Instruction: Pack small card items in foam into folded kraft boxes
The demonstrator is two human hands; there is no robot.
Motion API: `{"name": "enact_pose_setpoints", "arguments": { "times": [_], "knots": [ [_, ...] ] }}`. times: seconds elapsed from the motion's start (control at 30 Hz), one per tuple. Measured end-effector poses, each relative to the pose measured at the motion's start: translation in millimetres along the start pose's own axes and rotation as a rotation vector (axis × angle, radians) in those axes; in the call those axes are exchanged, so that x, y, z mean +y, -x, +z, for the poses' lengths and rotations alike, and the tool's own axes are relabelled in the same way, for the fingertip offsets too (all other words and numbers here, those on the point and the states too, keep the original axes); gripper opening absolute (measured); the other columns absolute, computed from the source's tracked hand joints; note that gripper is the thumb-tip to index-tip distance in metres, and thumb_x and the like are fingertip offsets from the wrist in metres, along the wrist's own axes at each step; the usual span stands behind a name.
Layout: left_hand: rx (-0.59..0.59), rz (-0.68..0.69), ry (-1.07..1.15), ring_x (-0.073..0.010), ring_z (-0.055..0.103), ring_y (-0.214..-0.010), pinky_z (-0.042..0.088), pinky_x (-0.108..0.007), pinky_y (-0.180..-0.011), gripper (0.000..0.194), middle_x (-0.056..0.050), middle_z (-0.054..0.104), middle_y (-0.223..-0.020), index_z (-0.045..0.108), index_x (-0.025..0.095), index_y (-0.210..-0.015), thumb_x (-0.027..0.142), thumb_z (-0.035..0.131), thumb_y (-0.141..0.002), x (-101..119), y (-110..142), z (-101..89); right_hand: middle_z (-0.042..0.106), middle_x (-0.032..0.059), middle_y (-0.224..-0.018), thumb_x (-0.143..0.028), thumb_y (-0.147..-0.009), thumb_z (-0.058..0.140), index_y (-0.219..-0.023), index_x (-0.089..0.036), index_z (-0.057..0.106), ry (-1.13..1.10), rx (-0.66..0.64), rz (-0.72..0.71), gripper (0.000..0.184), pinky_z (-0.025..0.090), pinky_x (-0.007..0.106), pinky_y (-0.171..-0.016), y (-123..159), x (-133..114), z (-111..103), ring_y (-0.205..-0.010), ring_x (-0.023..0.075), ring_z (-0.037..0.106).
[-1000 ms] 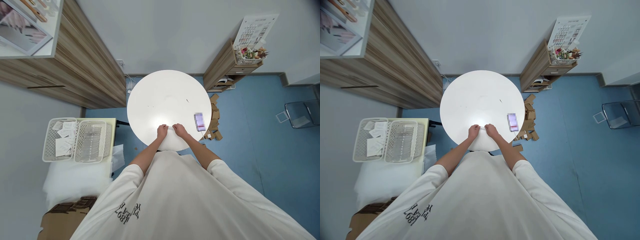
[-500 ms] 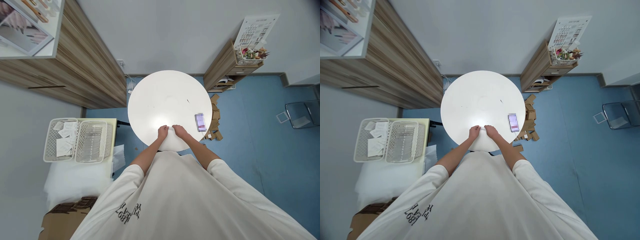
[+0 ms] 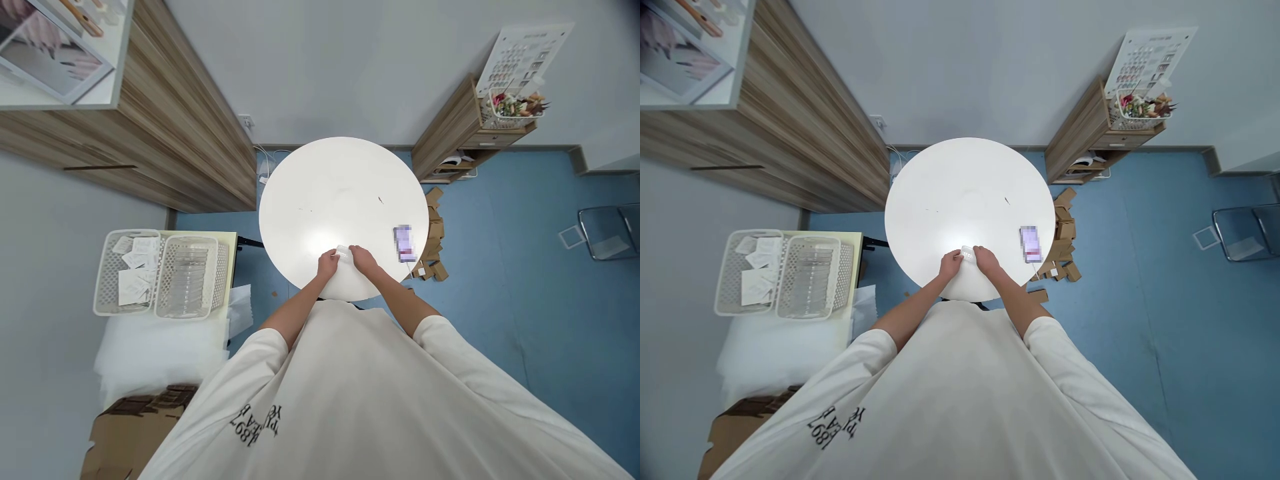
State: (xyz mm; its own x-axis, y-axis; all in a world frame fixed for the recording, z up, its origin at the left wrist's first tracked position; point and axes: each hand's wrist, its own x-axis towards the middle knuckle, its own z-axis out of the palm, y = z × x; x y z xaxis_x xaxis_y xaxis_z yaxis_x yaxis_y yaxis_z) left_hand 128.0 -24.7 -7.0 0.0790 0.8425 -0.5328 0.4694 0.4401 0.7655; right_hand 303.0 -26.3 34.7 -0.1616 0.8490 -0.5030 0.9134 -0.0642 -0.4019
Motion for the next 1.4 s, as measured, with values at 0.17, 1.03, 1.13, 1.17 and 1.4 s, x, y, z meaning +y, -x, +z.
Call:
{"name": "enact_pose_setpoints", "arguments": {
  "times": [0.17, 1.03, 1.13, 1.17, 1.4],
  "knots": [
    [-0.032, -0.025, -0.018, -0.0236, 0.064, -0.119, 0.05, -0.036, -0.103, 0.052, -0.014, 0.063, -0.138, 0.056, 0.018, -0.139, 0.016, 0.067, -0.088, -25, 8, -0.5, 0.064, 0.0152, -0.128, -0.015, -0.097, 0.039, -0.141, -0.015, 0.051, -0.29, 0.177, 0.134, 0.046, 0.047, 0.036, -0.099, -10, 13, 15, -0.116, 0.026, 0.06],
    [-0.182, 0.076, -0.274, -0.0267, 0.06, -0.125, 0.048, -0.038, -0.107, 0.051, -0.007, 0.062, -0.14, 0.054, 0.022, -0.137, 0.02, 0.055, -0.087, -20, 22, -24.3, 0.05, 0.0088, -0.154, -0.03, -0.094, 0.051, -0.152, -0.018, 0.045, -0.484, 0.01, 0.169, 0.06, 0.039, 0.039, -0.117, 22, 28, 46, -0.14, 0.0256, 0.048],
    [-0.167, 0.049, -0.29, -0.0267, 0.058, -0.129, 0.046, -0.038, -0.109, 0.047, -0.008, 0.06, -0.142, 0.056, 0.021, -0.134, 0.021, 0.055, -0.087, -24, 31, -32.7, 0.049, 0.0077, -0.154, -0.03, -0.093, 0.052, -0.15, -0.02, 0.048, -0.471, 0.011, 0.17, 0.057, 0.037, 0.04, -0.118, 32, 41, 44, -0.141, 0.0257, 0.047],
    [-0.15, 0.039, -0.289, -0.0266, 0.057, -0.13, 0.045, -0.038, -0.11, 0.046, -0.008, 0.06, -0.143, 0.057, 0.021, -0.133, 0.021, 0.055, -0.087, -25, 33, -35.1, 0.051, 0.0076, -0.153, -0.03, -0.093, 0.052, -0.148, -0.021, 0.049, -0.476, 0.021, 0.164, 0.056, 0.038, 0.04, -0.117, 33, 44, 43, -0.14, 0.0255, 0.048],
    [0.065, 0.039, -0.205, -0.0268, 0.053, -0.136, 0.041, -0.041, -0.115, 0.041, -0.012, 0.058, -0.144, 0.06, 0.02, -0.13, 0.02, 0.054, -0.089, -25, 51, -52.8, 0.057, 0.01, -0.144, -0.026, -0.094, 0.049, -0.137, -0.02, 0.059, -0.518, 0.142, 0.005, 0.044, 0.045, 0.041, -0.111, 16, 29, 24, -0.13, 0.0245, 0.056]
  ]
}}
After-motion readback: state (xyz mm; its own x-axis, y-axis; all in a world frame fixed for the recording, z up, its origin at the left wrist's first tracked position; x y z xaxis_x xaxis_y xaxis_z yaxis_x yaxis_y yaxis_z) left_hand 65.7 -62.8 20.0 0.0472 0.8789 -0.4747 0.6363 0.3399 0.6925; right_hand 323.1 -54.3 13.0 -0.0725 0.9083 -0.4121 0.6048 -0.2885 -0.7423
